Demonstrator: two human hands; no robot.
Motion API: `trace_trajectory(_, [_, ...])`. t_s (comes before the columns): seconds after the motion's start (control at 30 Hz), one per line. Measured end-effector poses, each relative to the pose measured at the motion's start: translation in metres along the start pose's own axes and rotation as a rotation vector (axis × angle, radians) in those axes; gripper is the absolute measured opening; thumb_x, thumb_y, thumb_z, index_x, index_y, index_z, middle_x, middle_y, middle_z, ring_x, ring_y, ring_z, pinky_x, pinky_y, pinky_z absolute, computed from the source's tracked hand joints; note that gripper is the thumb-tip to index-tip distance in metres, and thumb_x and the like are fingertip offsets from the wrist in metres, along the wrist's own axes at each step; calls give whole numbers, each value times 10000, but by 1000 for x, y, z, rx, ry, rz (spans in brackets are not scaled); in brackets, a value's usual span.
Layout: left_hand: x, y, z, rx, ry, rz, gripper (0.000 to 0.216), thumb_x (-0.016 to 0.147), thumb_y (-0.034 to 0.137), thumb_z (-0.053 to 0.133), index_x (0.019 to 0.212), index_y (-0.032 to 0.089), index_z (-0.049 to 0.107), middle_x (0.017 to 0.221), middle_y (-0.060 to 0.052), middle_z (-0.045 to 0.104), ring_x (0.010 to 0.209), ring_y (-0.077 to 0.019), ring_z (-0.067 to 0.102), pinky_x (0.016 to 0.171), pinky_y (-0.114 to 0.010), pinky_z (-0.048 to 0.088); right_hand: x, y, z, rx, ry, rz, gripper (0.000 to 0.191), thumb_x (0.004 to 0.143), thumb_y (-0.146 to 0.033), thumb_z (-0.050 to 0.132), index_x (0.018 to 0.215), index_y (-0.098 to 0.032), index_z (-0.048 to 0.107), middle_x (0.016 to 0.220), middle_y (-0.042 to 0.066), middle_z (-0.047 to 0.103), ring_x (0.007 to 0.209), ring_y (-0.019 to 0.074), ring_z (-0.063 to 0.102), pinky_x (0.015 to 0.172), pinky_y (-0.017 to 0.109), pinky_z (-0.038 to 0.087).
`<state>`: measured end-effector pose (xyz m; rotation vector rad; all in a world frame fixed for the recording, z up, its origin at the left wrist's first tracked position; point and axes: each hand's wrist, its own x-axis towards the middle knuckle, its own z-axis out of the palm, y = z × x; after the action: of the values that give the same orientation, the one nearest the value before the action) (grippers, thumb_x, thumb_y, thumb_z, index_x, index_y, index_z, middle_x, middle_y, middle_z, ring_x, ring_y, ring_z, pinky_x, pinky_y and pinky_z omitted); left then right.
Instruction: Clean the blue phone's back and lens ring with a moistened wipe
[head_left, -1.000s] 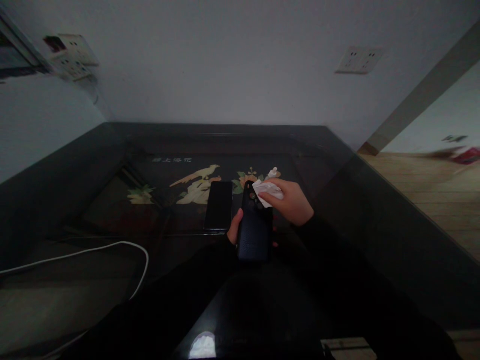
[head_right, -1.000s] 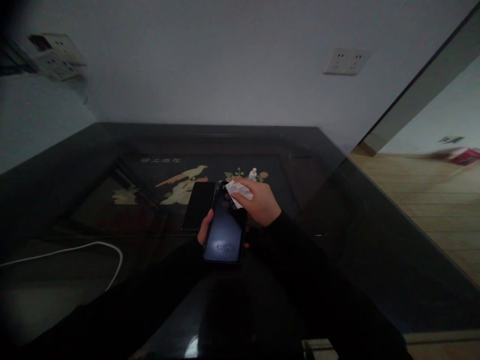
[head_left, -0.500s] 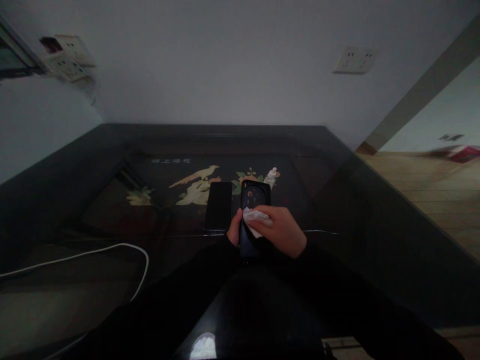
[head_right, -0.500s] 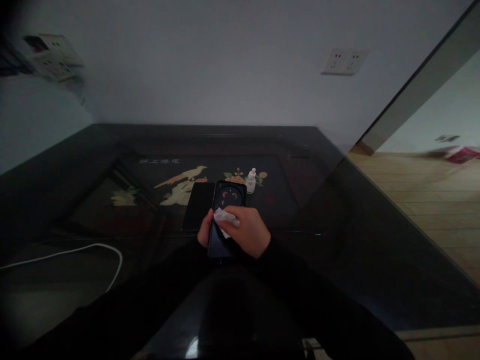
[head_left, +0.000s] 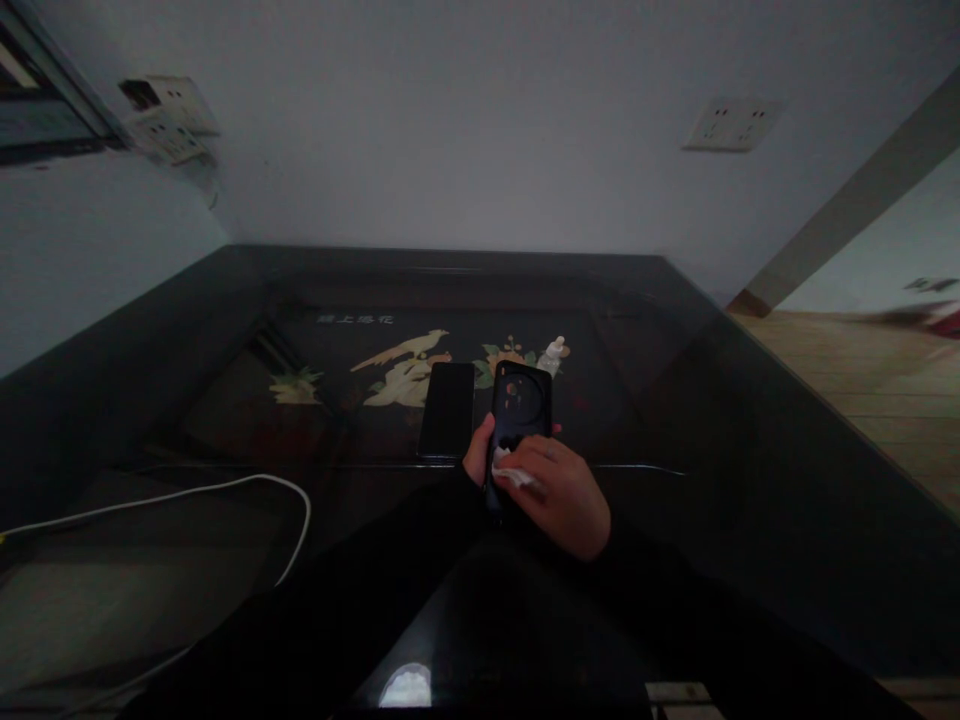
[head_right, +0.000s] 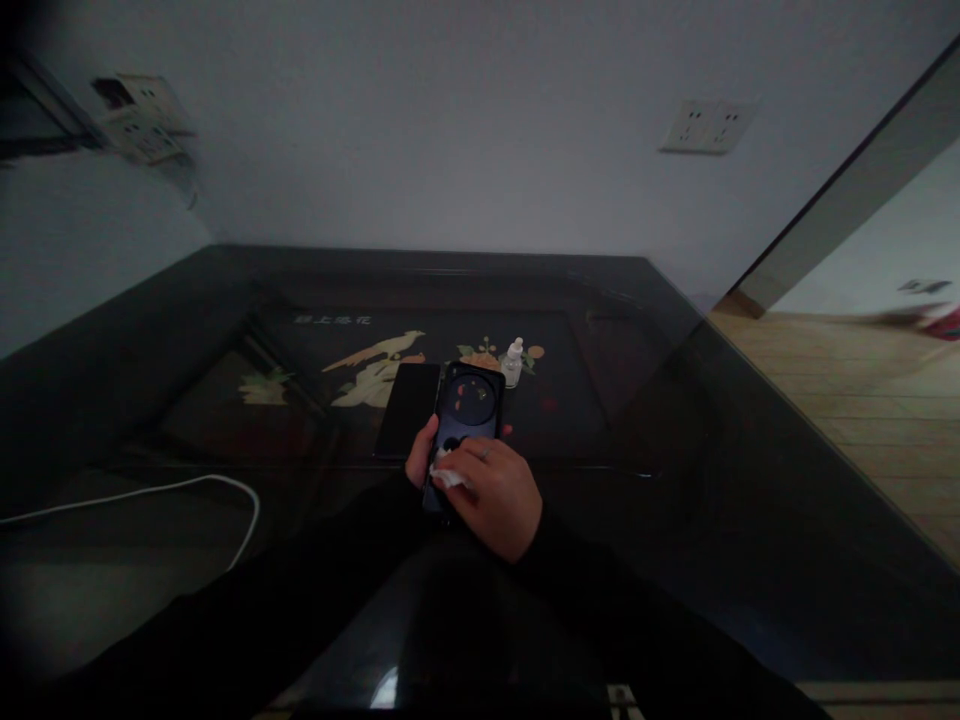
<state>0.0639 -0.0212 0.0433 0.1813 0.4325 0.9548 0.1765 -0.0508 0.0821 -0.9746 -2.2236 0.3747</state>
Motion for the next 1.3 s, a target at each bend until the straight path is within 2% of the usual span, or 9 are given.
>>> trace_trajectory(0.13, [3,0,0,-56,-5,4,540,830,455,350,1139,52,532,914,-105,675,962,-217,598,930,-319,363,3,10,-2,-94,11,-148,103,824,-199,517,836,-185,618,763,40,618,720,166,552,675,294,401])
trace_trajectory(0.23, [7,-2,5,-99,111,123,485,879,332,276,1224,43,457,868,-81,683,918,-176,608,929,-273,354,21,29,-9,-119,118,-101,114,832,-202,510,859,-164,615,827,61,641,795,179,570,721,295,412])
trace_trajectory(0.33, [10,-4,4,-89,135,151,513,893,335,250,1270,21,399,881,-93,679,935,-180,597,925,-267,348,30,37,-13,-109,132,-60,112,832,-215,518,862,-159,610,832,60,643,801,178,571,725,291,408])
trace_trajectory(0.43, [11,-4,-4,-91,101,126,500,899,360,234,1245,63,439,819,-55,679,895,-161,609,919,-258,350,20,28,-10,-80,74,-125,105,831,-203,518,870,-171,609,794,44,631,754,161,554,690,283,383])
trace_trajectory(0.63, [4,-2,-11,5,-44,-165,719,806,612,280,1129,22,535,875,-135,658,889,-235,610,869,-340,401,-6,11,-6,-54,-111,-424,146,826,-149,467,880,-160,603,700,28,602,661,150,503,623,292,327])
trace_trajectory(0.83, [3,-3,-7,2,-58,-108,586,830,544,318,1118,92,553,881,-108,648,855,-219,607,837,-335,429,4,24,-14,-112,-31,-270,176,820,-134,463,916,-160,607,766,50,608,714,159,511,643,290,337])
trace_trajectory(1.03, [3,-3,-7,16,-84,-129,651,822,571,299,1091,40,562,857,-131,653,899,-233,602,868,-336,417,-1,18,-8,-50,-126,-492,181,841,-144,425,903,-170,593,690,18,597,673,137,508,685,296,344])
trace_trajectory(1.2, [4,-2,-7,19,-85,-97,579,829,549,289,1050,110,595,814,-97,667,841,-224,618,843,-338,430,2,27,-14,-126,-48,-385,191,837,-130,416,913,-161,589,724,37,600,687,144,505,656,291,340])
trace_trajectory(1.3, [4,-1,-7,27,-96,-110,611,825,565,277,1072,96,581,836,-114,667,861,-246,616,851,-366,421,-1,25,-12,-101,-72,-443,171,832,-141,435,903,-160,589,714,32,595,671,145,490,638,291,327])
